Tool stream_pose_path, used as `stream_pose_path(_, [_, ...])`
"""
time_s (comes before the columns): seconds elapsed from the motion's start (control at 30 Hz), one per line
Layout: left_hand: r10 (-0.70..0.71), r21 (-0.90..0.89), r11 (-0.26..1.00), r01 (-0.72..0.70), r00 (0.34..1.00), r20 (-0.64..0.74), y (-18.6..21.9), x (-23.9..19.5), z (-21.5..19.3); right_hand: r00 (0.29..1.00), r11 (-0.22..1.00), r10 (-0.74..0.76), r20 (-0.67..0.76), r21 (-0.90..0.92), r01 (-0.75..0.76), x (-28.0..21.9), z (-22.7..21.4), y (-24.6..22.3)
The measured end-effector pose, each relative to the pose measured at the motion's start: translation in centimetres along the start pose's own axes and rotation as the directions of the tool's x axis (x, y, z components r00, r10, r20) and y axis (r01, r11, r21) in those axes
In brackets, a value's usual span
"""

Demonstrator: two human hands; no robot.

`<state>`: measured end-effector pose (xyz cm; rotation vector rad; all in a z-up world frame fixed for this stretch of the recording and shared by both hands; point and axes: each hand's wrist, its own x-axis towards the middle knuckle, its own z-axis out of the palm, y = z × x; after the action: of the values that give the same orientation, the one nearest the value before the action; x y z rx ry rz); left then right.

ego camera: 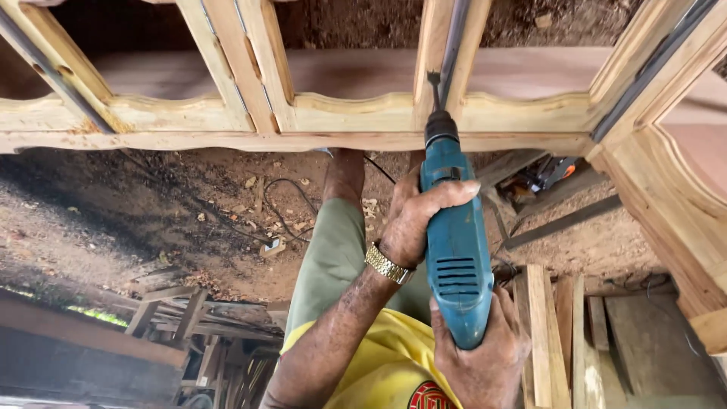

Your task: The person uses a corded electric drill to create holes in the vertical stiles of a wooden cabinet frame. They systematically drill multiple holes along the frame's joints while standing on a dirt floor.

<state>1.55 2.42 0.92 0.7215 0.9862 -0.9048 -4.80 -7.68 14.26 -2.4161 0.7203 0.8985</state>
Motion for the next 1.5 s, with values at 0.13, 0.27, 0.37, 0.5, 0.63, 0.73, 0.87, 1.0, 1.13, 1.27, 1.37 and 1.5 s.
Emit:
stream_pose_path(0.13, [0.011, 0.025, 1.0, -0.01, 0.999, -0.035, 0.1, 0.3, 1.2, 0.999, 0.999, 0.014, 0.035, 0.04, -0.016, 0.9, -1.0, 0.5])
stream_pose_path(0.27, [0.022, 0.0, 1.0, -0.022, 0.999, -0.041, -0.6, 0.2, 1.6, 0.997, 0.998, 0.035, 0.066, 0.041, -0.037, 1.3, -1.6, 1.2])
stream_pose_path(0.37, [0.021, -0.071, 0.997, -0.023, 0.999, -0.036, -0.7, -0.1, 1.8, 0.996, 1.0, 0.022, 0.081, -0.004, -0.021, 1.4, -1.6, 1.9])
stream_pose_path(0.5, [-0.084, -0.317, 0.945, 0.075, 0.996, -0.012, -0.9, -0.7, 2.2, 0.991, 0.994, 0.034, 0.126, -0.111, -0.02, 1.3, -1.6, 2.9])
stream_pose_path(0.63, [-0.093, -0.414, 0.905, 0.095, 0.995, 0.025, -2.5, 0.1, 1.6, 0.979, 0.99, 0.098, 0.178, -0.118, -0.078, 1.5, -2.2, 2.1])
stream_pose_path(0.73, [-0.068, -0.382, 0.922, 0.066, 0.998, 0.009, -2.5, 0.1, 1.9, 0.963, 0.984, 0.177, 0.204, -0.05, -0.171, 1.4, -2.4, 1.5])
stream_pose_path(0.87, [-0.024, -0.317, 0.949, 0.002, 0.998, -0.066, -2.5, 0.2, 3.3, 0.977, 0.983, 0.185, 0.108, -0.04, -0.181, 1.5, -2.0, 2.8])
stream_pose_path(1.0, [0.003, -0.219, 0.975, -0.034, 0.99, -0.142, -2.0, 0.2, 4.5, 0.991, 0.994, 0.108, 0.078, 0.008, -0.109, 1.3, -2.0, 5.2])
stream_pose_path(1.13, [-0.013, -0.21, 0.977, -0.021, 0.988, -0.157, -2.6, -0.1, 4.2, 0.994, 0.994, 0.092, 0.052, 0.054, -0.095, 0.7, -2.0, 5.0])
stream_pose_path(1.27, [-0.024, -0.262, 0.965, -0.006, 0.994, -0.111, -4.3, -0.1, 2.5, 0.991, 0.993, 0.109, 0.078, -0.056, -0.105, -0.5, 0.0, 8.2])
stream_pose_path(1.37, [-0.063, -0.264, 0.964, 0.036, 0.994, -0.093, -5.5, -0.2, 1.4, 0.999, 0.998, 0.016, 0.051, -0.064, -0.013, -2.0, 1.9, 11.9])
stream_pose_path(1.5, [-0.06, -0.282, 0.959, 0.037, 0.995, -0.074, -6.1, -0.6, 1.3, 0.994, 0.99, -0.105, 0.01, -0.094, 0.105, -2.7, 2.5, 13.8])
